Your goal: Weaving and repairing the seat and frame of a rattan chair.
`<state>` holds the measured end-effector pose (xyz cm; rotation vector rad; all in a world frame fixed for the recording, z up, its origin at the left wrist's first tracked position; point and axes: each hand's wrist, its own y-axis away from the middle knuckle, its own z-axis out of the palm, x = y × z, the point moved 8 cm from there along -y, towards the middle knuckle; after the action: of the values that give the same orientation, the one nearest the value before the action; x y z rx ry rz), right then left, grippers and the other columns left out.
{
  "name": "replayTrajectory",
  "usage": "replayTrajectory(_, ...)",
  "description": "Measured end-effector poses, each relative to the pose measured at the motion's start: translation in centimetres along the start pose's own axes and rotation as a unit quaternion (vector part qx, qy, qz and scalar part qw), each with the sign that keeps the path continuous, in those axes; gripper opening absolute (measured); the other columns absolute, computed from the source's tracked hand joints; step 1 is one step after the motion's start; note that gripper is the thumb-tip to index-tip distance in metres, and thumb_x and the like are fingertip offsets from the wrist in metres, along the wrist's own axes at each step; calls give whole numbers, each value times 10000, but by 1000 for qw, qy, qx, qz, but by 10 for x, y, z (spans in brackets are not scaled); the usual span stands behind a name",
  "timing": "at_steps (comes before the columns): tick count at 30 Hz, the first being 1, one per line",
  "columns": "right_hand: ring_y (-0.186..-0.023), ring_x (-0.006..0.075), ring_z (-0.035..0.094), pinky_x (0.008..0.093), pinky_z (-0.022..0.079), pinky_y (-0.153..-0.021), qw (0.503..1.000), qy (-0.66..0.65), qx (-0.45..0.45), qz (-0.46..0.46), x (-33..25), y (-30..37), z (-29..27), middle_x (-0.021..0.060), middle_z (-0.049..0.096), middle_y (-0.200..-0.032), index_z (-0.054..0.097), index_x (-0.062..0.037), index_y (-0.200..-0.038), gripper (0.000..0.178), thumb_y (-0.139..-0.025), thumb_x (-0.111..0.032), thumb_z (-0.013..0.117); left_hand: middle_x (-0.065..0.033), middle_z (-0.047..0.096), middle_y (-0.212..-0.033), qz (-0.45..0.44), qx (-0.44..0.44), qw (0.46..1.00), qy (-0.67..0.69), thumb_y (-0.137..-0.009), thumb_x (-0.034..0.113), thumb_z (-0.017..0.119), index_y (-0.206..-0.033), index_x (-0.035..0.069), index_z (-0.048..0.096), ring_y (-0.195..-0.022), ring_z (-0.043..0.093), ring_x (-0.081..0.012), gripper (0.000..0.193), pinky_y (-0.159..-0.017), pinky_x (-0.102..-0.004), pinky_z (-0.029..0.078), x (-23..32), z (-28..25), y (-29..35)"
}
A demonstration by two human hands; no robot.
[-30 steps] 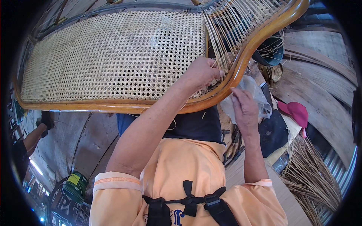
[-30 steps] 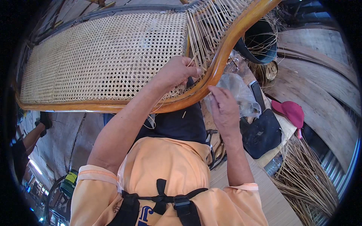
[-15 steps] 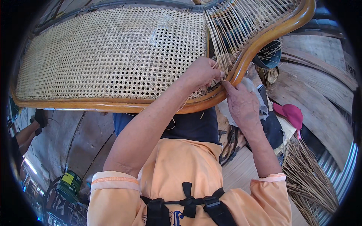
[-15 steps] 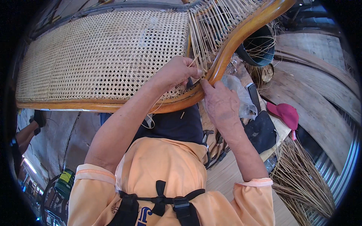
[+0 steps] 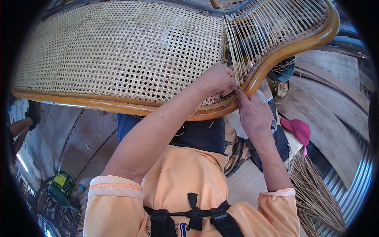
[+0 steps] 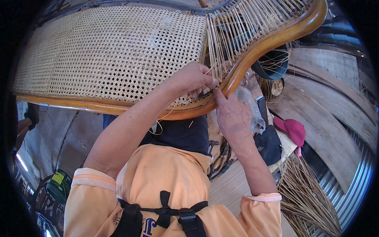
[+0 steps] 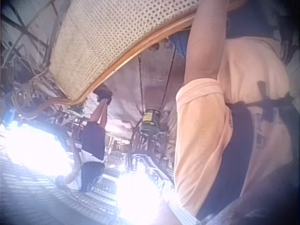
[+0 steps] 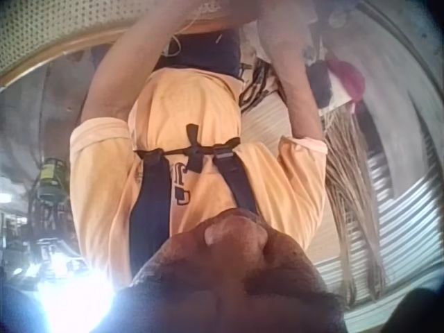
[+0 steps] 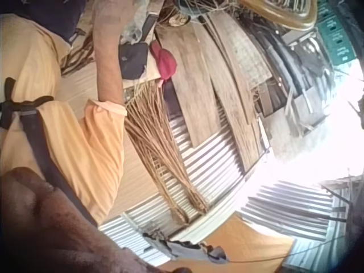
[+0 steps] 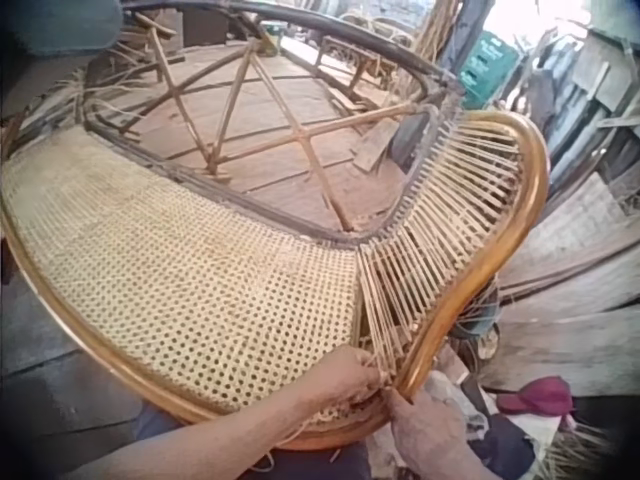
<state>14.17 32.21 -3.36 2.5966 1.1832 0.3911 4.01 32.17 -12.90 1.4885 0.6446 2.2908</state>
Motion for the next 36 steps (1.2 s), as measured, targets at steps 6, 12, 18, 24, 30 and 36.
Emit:
replayTrajectory(6,-723,269,578,398,421,-657,1000,1,-11,-7,0,0,4,70,540,-818,542,-175,-1191,375,-816,-158,538,-35,602,-613,1,-20,999,-27,-747,148,681,-717,21,632,-392,445,-77,139,-360,-231,315,-2,1,0)
replayTrajectory(12,-728,271,581,402,422,-666,1000,15,-11,-12,-1,3,3,85,543,-840,523,-183,-1225,400,-826,-162,524,-32,590,-588,15,-26,1000,-8,-737,125,674,-706,15,633,-394,445,-78,121,-367,-235,335,-6,3,-5)
replayTrajectory(18,-756,279,587,405,429,-684,998,36,-57,9,-3,-4,3,91,552,-860,522,-192,-1223,386,-837,-169,512,-29,583,-583,8,-28,1000,3,-734,112,666,-717,10,639,-398,442,-77,107,-370,-235,345,-6,3,-3)
replayTrajectory(24,-778,290,592,403,448,-689,999,-43,4,2,4,7,5,83,564,-894,528,-175,-1191,353,-840,-142,519,-75,550,-515,20,-8,1000,7,-725,17,652,-643,-34,608,-370,487,-132,106,-354,-277,368,-1,2,-2)
replayTrajectory(30,-801,287,583,404,458,-699,992,-126,14,12,10,20,5,83,566,-903,508,-161,-1195,362,-837,-122,542,-69,556,-523,10,5,1000,8,-727,13,647,-638,-31,609,-389,499,-128,106,-373,-274,385,0,1,0)
replayTrajectory(36,-784,280,585,393,456,-685,995,-103,14,-2,10,13,3,82,567,-872,528,-158,-1175,332,-845,-115,521,-63,544,-521,19,2,1000,5,-732,14,657,-640,-25,598,-390,481,-122,116,-367,-277,373,2,2,1)
